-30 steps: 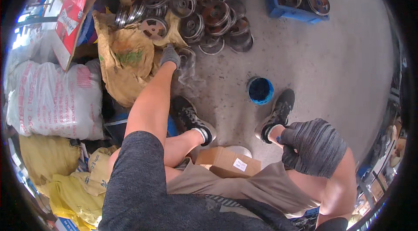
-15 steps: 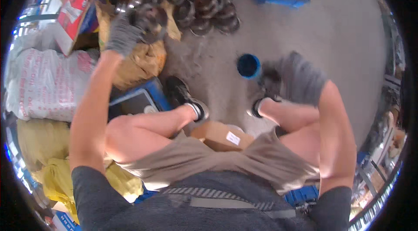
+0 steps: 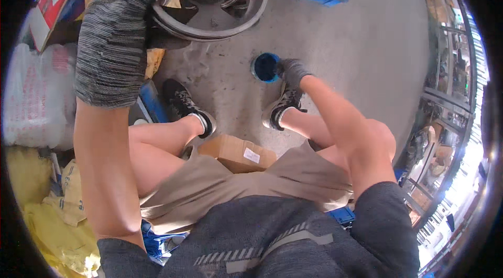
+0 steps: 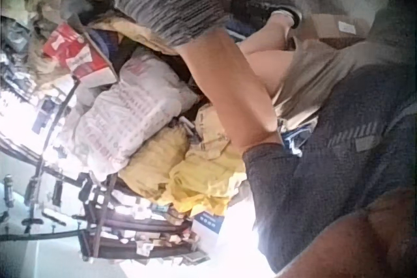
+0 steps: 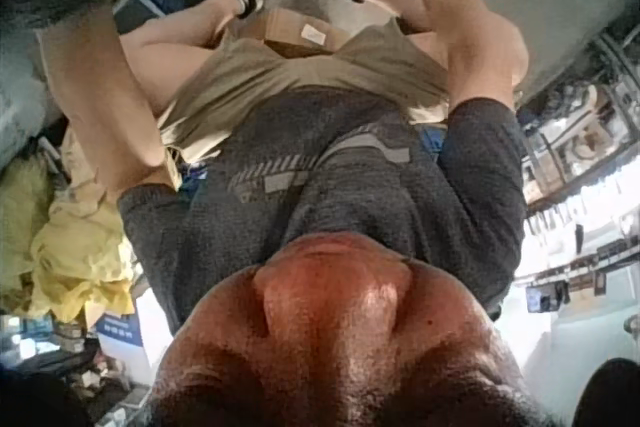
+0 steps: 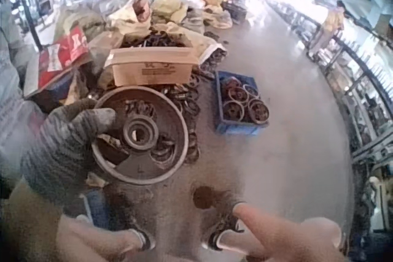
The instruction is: The person lubricates metal pulleys by dipping a brush into blue grease, applying the grease to the center of each pulley, and sorting them into stacks and a blue crate.
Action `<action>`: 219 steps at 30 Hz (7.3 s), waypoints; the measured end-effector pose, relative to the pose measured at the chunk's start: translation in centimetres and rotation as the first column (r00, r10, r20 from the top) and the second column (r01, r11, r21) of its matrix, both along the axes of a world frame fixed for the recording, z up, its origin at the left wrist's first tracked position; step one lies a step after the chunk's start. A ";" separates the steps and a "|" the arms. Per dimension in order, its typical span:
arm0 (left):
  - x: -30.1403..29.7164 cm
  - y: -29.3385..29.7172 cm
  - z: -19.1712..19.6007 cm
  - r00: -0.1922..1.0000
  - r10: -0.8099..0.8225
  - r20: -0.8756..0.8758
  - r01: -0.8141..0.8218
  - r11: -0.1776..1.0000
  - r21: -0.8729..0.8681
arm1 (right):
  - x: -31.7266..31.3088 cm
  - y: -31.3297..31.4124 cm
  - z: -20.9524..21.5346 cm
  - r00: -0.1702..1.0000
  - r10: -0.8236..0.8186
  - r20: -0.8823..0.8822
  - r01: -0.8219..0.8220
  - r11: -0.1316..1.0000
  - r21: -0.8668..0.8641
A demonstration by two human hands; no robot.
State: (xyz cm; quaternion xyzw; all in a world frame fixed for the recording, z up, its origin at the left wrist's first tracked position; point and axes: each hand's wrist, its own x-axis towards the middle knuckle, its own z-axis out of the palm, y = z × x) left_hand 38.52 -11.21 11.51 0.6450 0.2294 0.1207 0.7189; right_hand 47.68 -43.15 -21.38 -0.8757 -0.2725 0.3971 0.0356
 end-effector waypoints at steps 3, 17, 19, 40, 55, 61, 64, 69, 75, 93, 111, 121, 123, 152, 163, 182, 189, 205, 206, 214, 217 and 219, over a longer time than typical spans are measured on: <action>-0.1 -0.6 0.3 0.994 0.095 -0.050 -0.085 0.980 0.179 | -1.0 1.6 -1.7 0.996 -0.086 0.006 0.086 0.992 -0.094; -1.2 5.9 -1.7 0.985 -0.144 -0.093 0.167 0.932 0.323 | 0.7 5.5 4.2 0.991 -0.129 -0.028 0.132 0.982 0.138; -1.4 5.7 -2.0 0.984 -0.124 -0.124 0.165 0.896 0.413 | 2.3 7.3 12.4 0.844 -0.409 -0.346 0.510 0.813 0.283; -0.2 -1.5 -1.4 0.977 -0.168 -0.134 0.174 0.984 0.037 | -1.7 7.0 30.6 0.536 -0.195 -0.822 0.841 0.039 0.539; -0.3 -0.3 -1.3 0.887 -0.401 -0.230 0.410 0.912 -0.009 | 0.3 6.4 32.9 0.749 -0.093 -0.657 0.608 0.491 0.624; -0.4 -0.1 -1.3 0.908 -0.338 -0.248 0.353 0.936 0.016 | 0.9 4.8 33.3 0.981 0.047 0.190 -0.193 0.404 0.894; -0.5 -0.3 -1.5 0.896 -0.341 -0.284 0.374 0.925 0.068 | -0.2 5.9 34.3 0.975 0.096 0.200 -0.221 0.508 0.833; -0.2 -1.3 -1.3 0.856 -0.391 -0.338 0.456 0.879 0.140 | -0.9 7.1 33.6 0.955 0.092 0.283 -0.294 0.452 0.842; -0.5 -2.9 -1.5 0.882 -0.407 -0.238 0.464 0.663 0.587 | -0.9 7.4 33.3 0.946 0.111 0.303 -0.309 0.585 0.750; -0.6 -0.4 -2.4 0.951 -0.307 -0.023 0.308 0.946 0.103 | 0.1 3.4 34.2 0.714 -0.233 -0.660 0.698 0.173 0.695; -0.5 -2.9 -2.4 0.884 -0.445 -0.140 0.464 0.870 0.168 | 0.1 3.8 32.4 0.987 -0.060 -0.151 0.160 0.500 0.851; 0.7 -2.5 -4.1 0.907 -0.317 -0.278 0.401 0.852 0.336 | 0.9 0.8 35.8 0.882 -0.346 -0.320 0.466 0.542 0.699; 0.5 -1.6 -5.7 0.890 -0.283 -0.358 0.392 0.876 0.282 | 0.7 0.8 35.4 0.956 -0.220 -0.195 0.293 0.644 0.707; 15.6 -5.6 -31.1 0.554 -0.549 -0.626 0.578 0.795 -0.185 | 1.5 -1.4 28.7 0.892 0.375 -0.251 -0.264 0.885 0.383; 7.8 7.8 -34.4 0.687 0.035 -0.725 0.257 0.922 0.289 | 2.4 1.2 29.7 0.931 0.265 -0.253 -0.176 0.929 0.326; 8.3 12.3 -25.2 0.607 0.093 -0.790 0.545 0.674 0.498 | 2.9 4.8 32.3 0.883 -0.301 -0.359 0.468 0.547 0.694; 1.9 4.3 -4.2 0.934 -0.206 -0.290 0.254 0.957 0.138 | 0.9 7.3 31.7 0.594 -0.216 -0.775 0.804 0.123 0.582; -1.2 -5.1 -1.7 0.988 -0.153 -0.026 0.148 0.885 0.441 | -0.6 7.6 31.9 0.613 -0.332 -0.717 0.777 0.086 0.624; -1.3 -5.2 -1.5 0.989 -0.142 -0.040 0.143 0.855 0.498 | -0.6 8.0 32.1 0.614 -0.329 -0.718 0.776 0.087 0.624; -1.6 -5.5 -3.5 0.988 -0.142 -0.061 0.150 0.785 0.601 | 0.0 9.2 32.0 0.448 -0.329 -0.832 0.884 0.021 0.467; -1.6 -5.3 -3.7 0.978 -0.162 -0.132 0.209 0.782 0.587 | -0.1 9.7 32.0 0.429 -0.311 -0.848 0.894 0.013 0.448; -1.5 -5.2 -3.7 0.981 -0.153 -0.119 0.193 0.839 0.509 | -0.3 9.8 32.0 0.450 -0.310 -0.837 0.884 0.023 0.466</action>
